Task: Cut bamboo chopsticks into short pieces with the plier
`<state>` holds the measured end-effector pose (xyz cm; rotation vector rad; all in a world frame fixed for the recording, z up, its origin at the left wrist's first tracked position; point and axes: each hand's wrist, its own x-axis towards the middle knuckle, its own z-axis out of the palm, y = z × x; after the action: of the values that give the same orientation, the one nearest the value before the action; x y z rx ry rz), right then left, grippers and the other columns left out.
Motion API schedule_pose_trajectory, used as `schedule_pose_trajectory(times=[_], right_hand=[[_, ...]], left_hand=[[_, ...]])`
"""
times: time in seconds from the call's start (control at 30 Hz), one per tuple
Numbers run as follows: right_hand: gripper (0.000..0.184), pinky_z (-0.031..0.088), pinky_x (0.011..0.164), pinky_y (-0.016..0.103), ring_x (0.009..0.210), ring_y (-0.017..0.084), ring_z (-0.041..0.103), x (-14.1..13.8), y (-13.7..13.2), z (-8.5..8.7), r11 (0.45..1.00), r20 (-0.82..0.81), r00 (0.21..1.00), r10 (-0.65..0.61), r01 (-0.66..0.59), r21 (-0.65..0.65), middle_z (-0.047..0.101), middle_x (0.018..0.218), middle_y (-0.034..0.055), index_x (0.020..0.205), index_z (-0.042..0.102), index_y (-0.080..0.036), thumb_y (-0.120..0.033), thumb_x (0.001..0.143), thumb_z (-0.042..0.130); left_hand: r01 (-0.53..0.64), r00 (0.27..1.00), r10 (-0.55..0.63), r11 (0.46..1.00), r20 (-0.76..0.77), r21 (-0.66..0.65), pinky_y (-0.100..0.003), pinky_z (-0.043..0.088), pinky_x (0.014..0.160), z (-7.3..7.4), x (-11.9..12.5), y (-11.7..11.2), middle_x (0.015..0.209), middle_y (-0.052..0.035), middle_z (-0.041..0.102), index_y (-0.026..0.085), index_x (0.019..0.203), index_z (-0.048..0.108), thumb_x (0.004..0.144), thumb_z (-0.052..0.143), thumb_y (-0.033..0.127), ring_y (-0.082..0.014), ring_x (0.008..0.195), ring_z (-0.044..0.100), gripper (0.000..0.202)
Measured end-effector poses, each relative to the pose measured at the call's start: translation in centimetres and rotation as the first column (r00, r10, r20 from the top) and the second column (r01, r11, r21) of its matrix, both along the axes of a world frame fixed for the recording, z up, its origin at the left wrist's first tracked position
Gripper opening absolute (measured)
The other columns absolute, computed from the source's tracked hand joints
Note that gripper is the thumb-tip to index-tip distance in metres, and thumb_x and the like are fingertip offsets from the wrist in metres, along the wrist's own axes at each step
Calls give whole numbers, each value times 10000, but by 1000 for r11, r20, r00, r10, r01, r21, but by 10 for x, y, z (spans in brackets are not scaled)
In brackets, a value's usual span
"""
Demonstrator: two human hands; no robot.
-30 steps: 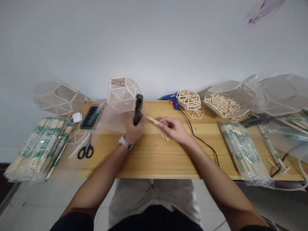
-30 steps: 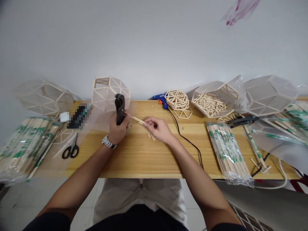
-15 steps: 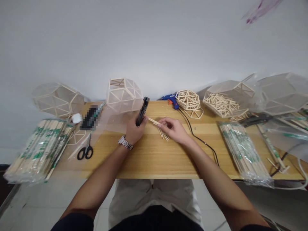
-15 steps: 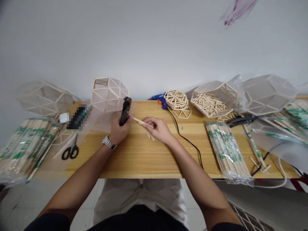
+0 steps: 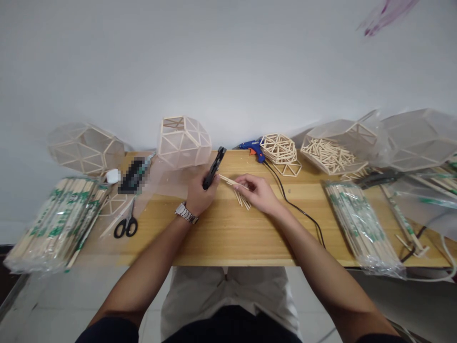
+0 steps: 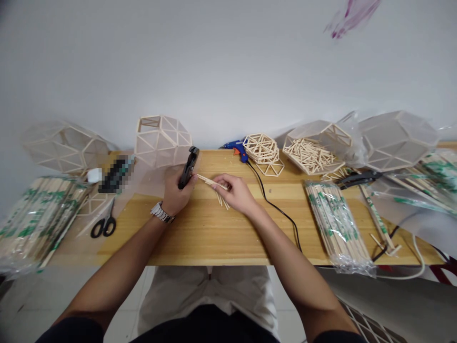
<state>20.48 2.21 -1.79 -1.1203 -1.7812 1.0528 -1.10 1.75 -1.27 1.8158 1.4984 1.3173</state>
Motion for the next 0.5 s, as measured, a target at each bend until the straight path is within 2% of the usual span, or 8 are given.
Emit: schedule_pose_trajectory(times=[0.5], right_hand=[[310,463,649,294,719,184,632,0,1,-4,1000,-30,1000,-5,5,22,743,838,56,1013,762,-187,-479,930,700]], left_hand=[[5,997,-3,1000,78,-27,-280,468,623,0,0,1,685,-1,629,196,833,677,889,668,404,-154,653,604,215]])
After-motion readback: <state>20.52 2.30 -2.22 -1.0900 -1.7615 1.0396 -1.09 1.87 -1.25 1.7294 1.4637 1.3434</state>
